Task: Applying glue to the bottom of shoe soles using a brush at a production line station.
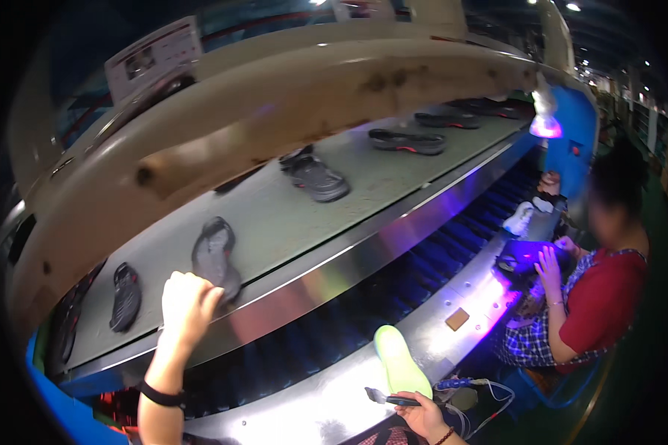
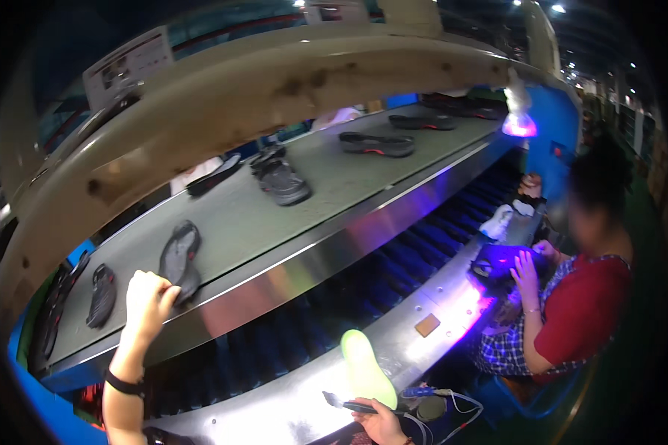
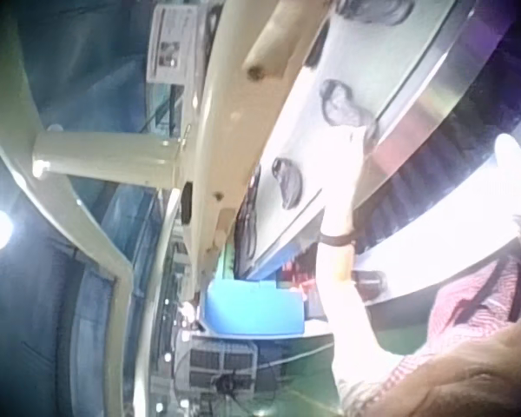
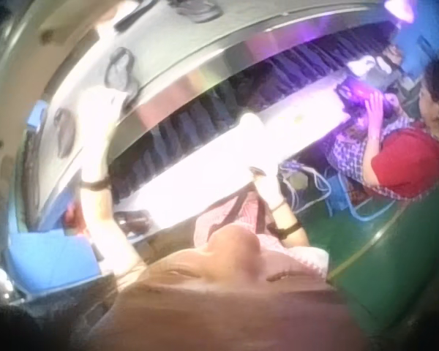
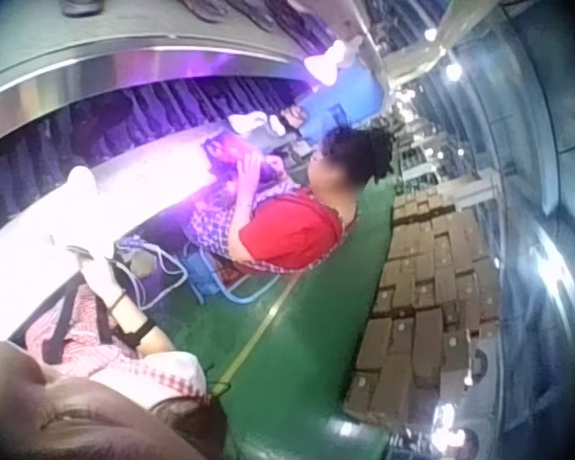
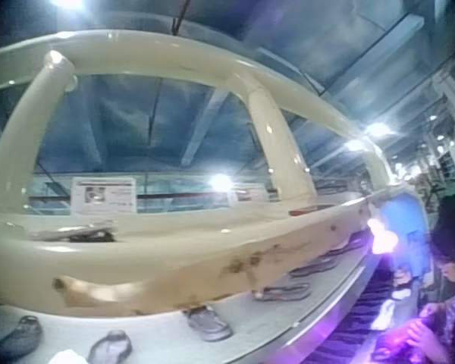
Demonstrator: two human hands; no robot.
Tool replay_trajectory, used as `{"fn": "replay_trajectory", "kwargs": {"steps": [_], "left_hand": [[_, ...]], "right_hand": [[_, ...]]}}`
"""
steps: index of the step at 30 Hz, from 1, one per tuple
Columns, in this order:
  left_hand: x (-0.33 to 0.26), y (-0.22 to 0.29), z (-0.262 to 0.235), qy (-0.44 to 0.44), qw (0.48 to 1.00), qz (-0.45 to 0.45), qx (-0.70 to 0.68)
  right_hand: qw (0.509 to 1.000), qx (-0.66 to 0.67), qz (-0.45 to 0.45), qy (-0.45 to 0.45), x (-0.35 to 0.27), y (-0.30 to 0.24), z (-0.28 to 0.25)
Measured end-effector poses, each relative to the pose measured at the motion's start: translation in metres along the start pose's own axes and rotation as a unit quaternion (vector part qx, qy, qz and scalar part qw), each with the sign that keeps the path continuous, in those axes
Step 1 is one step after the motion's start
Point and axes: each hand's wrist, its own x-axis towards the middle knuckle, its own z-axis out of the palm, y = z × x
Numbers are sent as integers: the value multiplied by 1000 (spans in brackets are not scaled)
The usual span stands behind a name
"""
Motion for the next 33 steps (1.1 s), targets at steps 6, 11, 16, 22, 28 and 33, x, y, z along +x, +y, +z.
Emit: {"fn": "replay_trajectory", "kwargs": {"steps": [6, 11, 16, 22, 28, 33], "left_hand": [[-98, 31, 1, 363, 887, -162, -235], [-104, 54, 32, 302, 411, -423, -749], [-125, 32, 29, 113, 261, -333, -899], [-175, 49, 23, 95, 382, -237, -888], [-210, 96, 10, -66, 145, -254, -954], [-258, 133, 23, -180, 104, -329, -921]], "right_hand": [[999, -31, -6, -16, -5, -2, 19], [997, -55, -36, -26, -19, -18, 60], [996, -52, -67, -15, -25, -25, 68], [991, -95, -91, -17, -32, -33, 62], [993, -62, -97, -11, -28, -33, 65], [990, -44, -134, -19, -26, -34, 78]]}}
